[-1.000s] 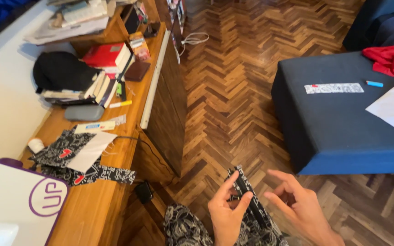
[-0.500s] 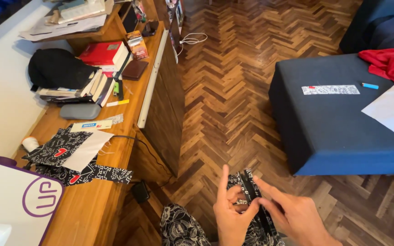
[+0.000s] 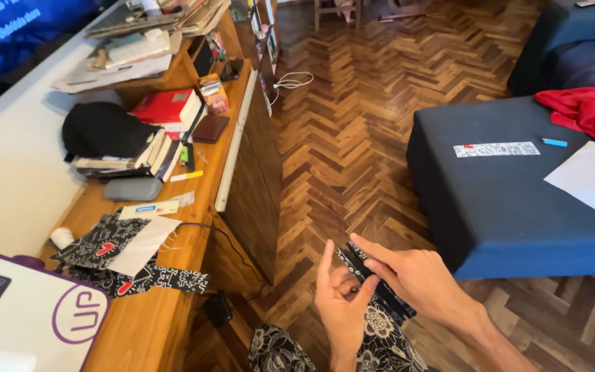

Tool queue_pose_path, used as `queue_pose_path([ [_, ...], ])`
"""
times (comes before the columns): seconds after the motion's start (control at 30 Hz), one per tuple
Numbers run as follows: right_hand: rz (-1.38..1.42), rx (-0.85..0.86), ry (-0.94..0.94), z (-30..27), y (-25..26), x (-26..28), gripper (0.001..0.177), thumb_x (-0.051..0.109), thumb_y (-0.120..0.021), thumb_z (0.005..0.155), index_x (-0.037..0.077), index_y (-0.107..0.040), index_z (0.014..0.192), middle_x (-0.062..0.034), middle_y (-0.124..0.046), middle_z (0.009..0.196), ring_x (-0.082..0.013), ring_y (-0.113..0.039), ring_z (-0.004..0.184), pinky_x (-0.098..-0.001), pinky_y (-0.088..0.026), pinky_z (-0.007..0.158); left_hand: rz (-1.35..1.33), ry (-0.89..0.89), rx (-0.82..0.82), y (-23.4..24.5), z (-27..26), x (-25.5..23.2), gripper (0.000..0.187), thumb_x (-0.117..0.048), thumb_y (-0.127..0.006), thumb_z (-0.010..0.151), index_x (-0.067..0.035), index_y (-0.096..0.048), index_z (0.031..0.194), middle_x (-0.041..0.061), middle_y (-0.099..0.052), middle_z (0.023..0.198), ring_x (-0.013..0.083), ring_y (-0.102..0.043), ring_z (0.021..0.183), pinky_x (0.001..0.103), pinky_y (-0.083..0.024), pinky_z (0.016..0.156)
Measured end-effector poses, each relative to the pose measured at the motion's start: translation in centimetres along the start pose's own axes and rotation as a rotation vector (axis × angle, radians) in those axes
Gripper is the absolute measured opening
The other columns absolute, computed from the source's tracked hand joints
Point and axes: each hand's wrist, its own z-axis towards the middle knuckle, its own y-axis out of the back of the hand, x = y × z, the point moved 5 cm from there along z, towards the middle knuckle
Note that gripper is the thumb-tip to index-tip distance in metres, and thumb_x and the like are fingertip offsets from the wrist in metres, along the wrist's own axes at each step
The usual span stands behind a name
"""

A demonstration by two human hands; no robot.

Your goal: Sewing a patterned strap and attaching hardware using a sewing machine

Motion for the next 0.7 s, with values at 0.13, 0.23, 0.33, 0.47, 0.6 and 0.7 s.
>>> queue_pose_path([
  [0.13,-0.043,-0.035,0.064,0.0,0.4,0.4,0.061,0.055,-0.053,0.115,0.056,-0.046,0.176,0.0059,-0.087,0.087,-0.0279,-0.075,0.066,-0.0445,-0.054,0.062,0.017,-0.131,-0.073,0.6,1.7,0.8,0.111,-0.013,-0.107,0.081,-0.020,-0.054,0.179,0.004,-0.073,0.095,0.0148,-0.073,0.082,0.031,-0.070,0.082],
  [0.23,-0.020,-0.074,0.074,-1.3,1.1,0.7,0.060,0.054,-0.059,0.113,0.055,-0.051,0.173,0.0041,-0.091,0.097,-0.0305,-0.081,0.075,-0.0444,-0.057,0.062,-0.030,-0.251,-0.100,1.4,3.2,0.9,0.106,-0.008,-0.103,0.085,-0.013,-0.052,0.178,-0.001,-0.069,0.085,0.0119,-0.065,0.072,0.028,-0.062,0.067],
  [0.33,-0.129,-0.029,0.053,-2.9,-0.6,-1.2,0.063,0.060,-0.061,0.111,0.059,-0.048,0.173,0.0015,-0.082,0.083,-0.0336,-0.077,0.069,-0.0462,-0.057,0.061,-0.136,-0.351,-0.107,2.1,3.9,-1.3,0.103,0.004,-0.099,0.089,-0.008,-0.051,0.179,-0.002,-0.066,0.085,0.0105,-0.061,0.070,0.020,-0.057,0.060],
  [0.47,-0.317,0.145,-0.057,-5.5,-2.7,-4.6,0.073,0.074,-0.051,0.112,0.071,-0.023,0.179,0.0086,-0.081,0.077,-0.0294,-0.080,0.072,-0.0465,-0.059,0.066,-0.270,-0.445,-0.103,4.0,5.2,-3.1,0.101,0.014,-0.093,0.093,-0.010,-0.048,0.180,-0.005,-0.056,0.085,0.0088,-0.058,0.070,0.016,-0.054,0.061],
  [0.6,-0.384,0.059,-0.077,-8.4,-4.4,-9.5,0.075,0.076,-0.057,0.108,0.074,-0.027,0.176,0.0060,-0.070,0.061,-0.0258,-0.067,0.054,-0.0470,-0.057,0.059,-0.271,-0.449,-0.163,4.8,5.4,-5.4,0.101,0.012,-0.092,0.092,-0.011,-0.049,0.180,-0.004,-0.063,0.092,0.0085,-0.059,0.070,0.020,-0.058,0.063],
  [0.7,-0.446,0.158,-0.134,-9.5,-5.9,-12.0,0.080,0.072,-0.050,0.113,0.070,-0.008,0.181,0.0142,-0.073,0.068,-0.0173,-0.055,0.051,-0.0382,-0.048,0.059,-0.342,-0.391,-0.200,4.4,5.3,-6.9,0.103,0.011,-0.091,0.089,-0.010,-0.048,0.181,-0.003,-0.048,0.095,0.0088,-0.043,0.068,0.029,-0.071,0.068],
])
